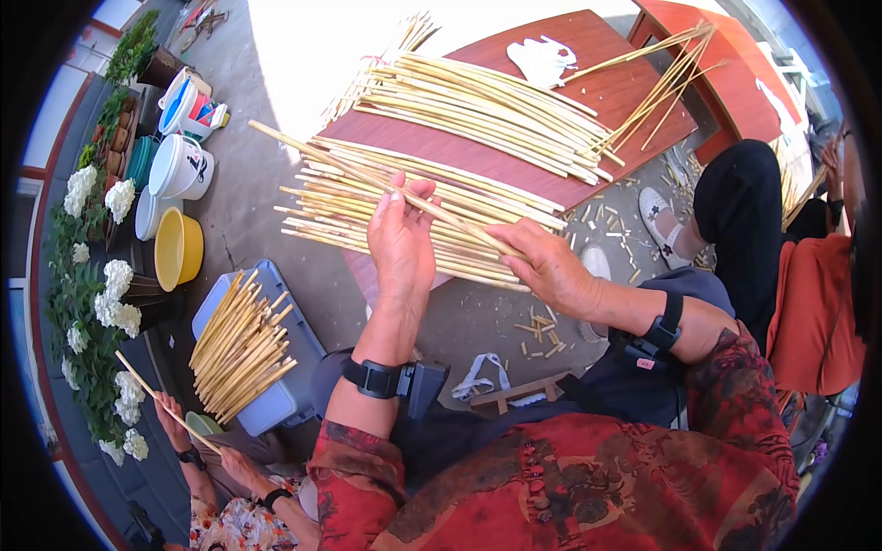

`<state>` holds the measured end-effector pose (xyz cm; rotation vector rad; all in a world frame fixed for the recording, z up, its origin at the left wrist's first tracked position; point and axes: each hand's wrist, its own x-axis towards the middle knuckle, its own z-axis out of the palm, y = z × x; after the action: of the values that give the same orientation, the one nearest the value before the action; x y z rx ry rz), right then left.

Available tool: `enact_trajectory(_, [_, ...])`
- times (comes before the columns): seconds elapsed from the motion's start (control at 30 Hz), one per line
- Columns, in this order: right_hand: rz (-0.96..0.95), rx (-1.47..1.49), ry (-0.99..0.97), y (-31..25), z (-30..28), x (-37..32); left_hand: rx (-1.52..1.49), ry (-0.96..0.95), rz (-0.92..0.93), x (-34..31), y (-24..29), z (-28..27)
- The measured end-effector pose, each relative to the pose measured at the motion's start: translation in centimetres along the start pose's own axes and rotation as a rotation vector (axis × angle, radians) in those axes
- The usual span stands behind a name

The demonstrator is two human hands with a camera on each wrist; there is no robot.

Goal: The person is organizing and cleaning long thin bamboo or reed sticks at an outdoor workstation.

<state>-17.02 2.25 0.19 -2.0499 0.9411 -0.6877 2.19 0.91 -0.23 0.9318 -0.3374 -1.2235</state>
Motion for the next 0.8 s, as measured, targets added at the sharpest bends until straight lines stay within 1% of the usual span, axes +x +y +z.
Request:
enact_trajectory(0.07, [-0.017, -0.016, 0.010, 0.0, -0.1, -0.1, 0.013, 0.017, 0.029, 0.0, 0.0, 0.0])
enact_trajectory(0.17, [0.006, -0.026, 0.019, 0.2, -0.2, -0.1, -0.006, 0.000, -0.030, -1.6, -1.5, 0.8])
enact_trajectory(0.23, [0.022, -0.018, 0.035, 0.3, -0.1, -0.1, 0.035, -0.116, -0.156, -3.2, -2.7, 1.3])
enact_trajectory(0.33, [0.053, 0.004, 0.027, 0.3, -0.1, -0.1, 0.061, -0.175, -0.156, -4.0, -3.3, 1.5])
enact_trajectory(0.5, [0.089, 0.030, 0.009, 0.2, -0.2, 0.5, 0.091, -0.156, -0.187, -4.5, -3.5, 2.1])
enact_trajectory(0.57, [0.048, 0.124, 0.059, 0.2, -0.1, 0.6, 0.091, -0.163, -0.214, -4.7, -3.7, 2.2])
enact_trajectory(0.67, [0.095, 0.193, 0.055, 0.4, 0.3, 0.6, 0.117, -0.164, -0.195, -4.8, -3.9, 2.1])
enact_trajectory(0.8, [0.068, 0.132, 0.043, 0.1, 0.2, 0.7, 0.105, -0.186, -0.181, -4.5, -3.7, 1.7])
